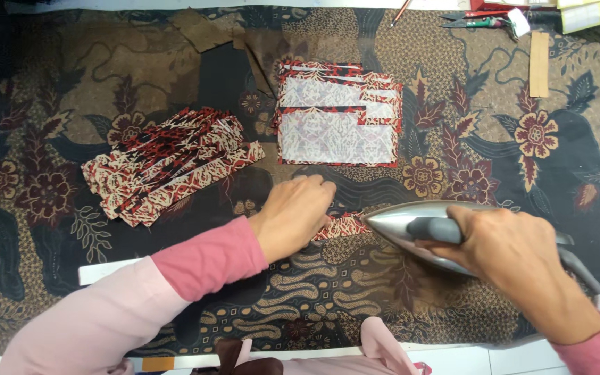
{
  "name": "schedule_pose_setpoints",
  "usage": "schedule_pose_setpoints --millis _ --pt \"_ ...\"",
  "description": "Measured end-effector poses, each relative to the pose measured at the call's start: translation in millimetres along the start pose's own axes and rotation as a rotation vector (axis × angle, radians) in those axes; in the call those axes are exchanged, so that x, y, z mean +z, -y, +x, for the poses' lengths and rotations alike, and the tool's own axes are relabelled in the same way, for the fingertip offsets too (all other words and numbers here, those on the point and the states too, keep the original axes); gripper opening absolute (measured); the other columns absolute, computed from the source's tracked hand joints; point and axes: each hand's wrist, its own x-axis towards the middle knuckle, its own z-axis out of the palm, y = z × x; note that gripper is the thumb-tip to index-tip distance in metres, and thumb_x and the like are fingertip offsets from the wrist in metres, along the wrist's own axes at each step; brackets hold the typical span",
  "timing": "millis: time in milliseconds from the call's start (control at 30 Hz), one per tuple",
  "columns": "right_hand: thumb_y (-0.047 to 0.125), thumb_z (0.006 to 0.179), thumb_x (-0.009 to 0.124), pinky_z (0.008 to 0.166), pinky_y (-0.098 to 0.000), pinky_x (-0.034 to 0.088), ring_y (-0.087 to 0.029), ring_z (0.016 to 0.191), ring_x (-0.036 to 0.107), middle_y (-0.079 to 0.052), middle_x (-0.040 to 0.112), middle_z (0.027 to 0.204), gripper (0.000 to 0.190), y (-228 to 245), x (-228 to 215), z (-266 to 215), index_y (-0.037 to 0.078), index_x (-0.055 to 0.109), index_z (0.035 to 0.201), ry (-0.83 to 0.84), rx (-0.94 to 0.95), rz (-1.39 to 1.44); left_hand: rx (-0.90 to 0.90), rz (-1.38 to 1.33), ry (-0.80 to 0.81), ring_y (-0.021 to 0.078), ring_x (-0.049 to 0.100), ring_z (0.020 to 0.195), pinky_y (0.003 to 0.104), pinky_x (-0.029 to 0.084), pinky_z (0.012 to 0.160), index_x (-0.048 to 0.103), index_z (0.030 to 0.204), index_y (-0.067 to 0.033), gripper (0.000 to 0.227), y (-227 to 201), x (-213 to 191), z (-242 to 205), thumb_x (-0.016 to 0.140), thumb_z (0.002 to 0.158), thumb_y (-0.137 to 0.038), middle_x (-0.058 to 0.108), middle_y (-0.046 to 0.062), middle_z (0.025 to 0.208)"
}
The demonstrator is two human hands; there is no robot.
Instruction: The person repeatedly irons small rectangular pieces of patterned fabric on a table. They use a ruler to align the fabric, press it with an iron, and stack the finished pieces. The process is repeated for multiple fabric pieces.
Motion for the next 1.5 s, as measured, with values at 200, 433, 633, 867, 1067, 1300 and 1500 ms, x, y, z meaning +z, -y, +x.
schedule_pose_setpoints --millis 200,433,633,867,1067,1300,1500 --pt "0.071 0.069 0.073 0.061 -0.0429 0.058 -0.032 0.069 0.075 -0.010 0.074 0.070 0.054 -32.7 5.7 -2.9 0.030 0.077 0.104 0.138 0.156 -0.104 0.002 0.071 0.055 0.0393 0.068 0.092 0.049 0.054 0.079 0.065 0.090 0.0012 0.027 4.3 20.0 4.6 0.079 0.076 -0.018 0.068 0.020 0.090" --pt "0.046 0.083 0.076 0.076 -0.0402 0.057 -0.026 0.080 0.072 -0.010 0.072 0.087 0.039 -93.5 22.7 13.6 0.019 0.076 0.112 -0.082 0.392 0.535 -0.029 -0.056 -0.001 0.0385 0.070 0.085 0.050 0.054 0.073 0.067 0.086 -0.0053 0.011 -2.0 3.9 -2.6 0.071 0.077 -0.010 0.071 0.017 0.087" --pt "0.030 0.116 0.060 0.108 -0.0351 0.058 -0.014 0.121 0.066 -0.007 0.064 0.124 0.016 -70.5 73.1 11.1 0.015 0.059 0.111 -0.603 0.025 1.637 -0.268 -0.110 0.021 0.0339 0.072 0.080 0.048 0.053 0.068 0.063 0.096 -0.0111 0.022 36.0 -67.1 -44.7 0.074 0.077 -0.014 0.072 0.010 0.080" --pt "0.035 0.096 0.068 0.094 -0.0414 0.053 -0.027 0.108 0.066 -0.014 0.069 0.115 0.034 -61.8 44.5 2.1 0.006 0.071 0.113 -0.030 0.430 0.485 -0.383 0.292 -0.188 0.0349 0.068 0.090 0.047 0.051 0.075 0.062 0.099 -0.0068 0.021 73.4 -110.0 -79.1 0.073 0.081 -0.010 0.070 0.012 0.091" --pt "0.036 0.083 0.073 0.102 -0.0458 0.046 -0.035 0.124 0.058 -0.016 0.062 0.136 0.040 46.2 42.0 18.3 0.013 0.073 0.116 -0.368 -0.391 0.478 -0.288 0.265 -0.156 0.0324 0.060 0.095 0.045 0.045 0.081 0.062 0.096 -0.0078 0.029 42.4 -88.2 -118.7 0.077 0.071 -0.014 0.061 0.010 0.095" --pt "0.036 0.092 0.066 0.112 -0.0520 0.031 -0.029 0.134 0.051 -0.013 0.056 0.145 0.055 90.0 36.7 61.9 0.003 0.059 0.135 -0.439 -0.539 0.345 -0.502 0.212 0.143 0.0240 0.062 0.094 0.040 0.047 0.082 0.067 0.094 -0.0180 0.024 22.9 -79.0 -150.3 0.078 0.073 -0.018 0.062 0.002 0.093" --pt "0.036 0.093 0.064 0.112 -0.0505 0.032 -0.024 0.128 0.055 -0.009 0.059 0.139 0.050 82.1 43.5 15.7 0.005 0.061 0.132 -0.308 -0.555 0.411 -0.595 -0.188 0.021 0.0272 0.068 0.081 0.041 0.052 0.069 0.070 0.102 -0.0164 0.019 15.7 -94.6 -137.0 0.068 0.088 -0.029 0.067 0.003 0.086"
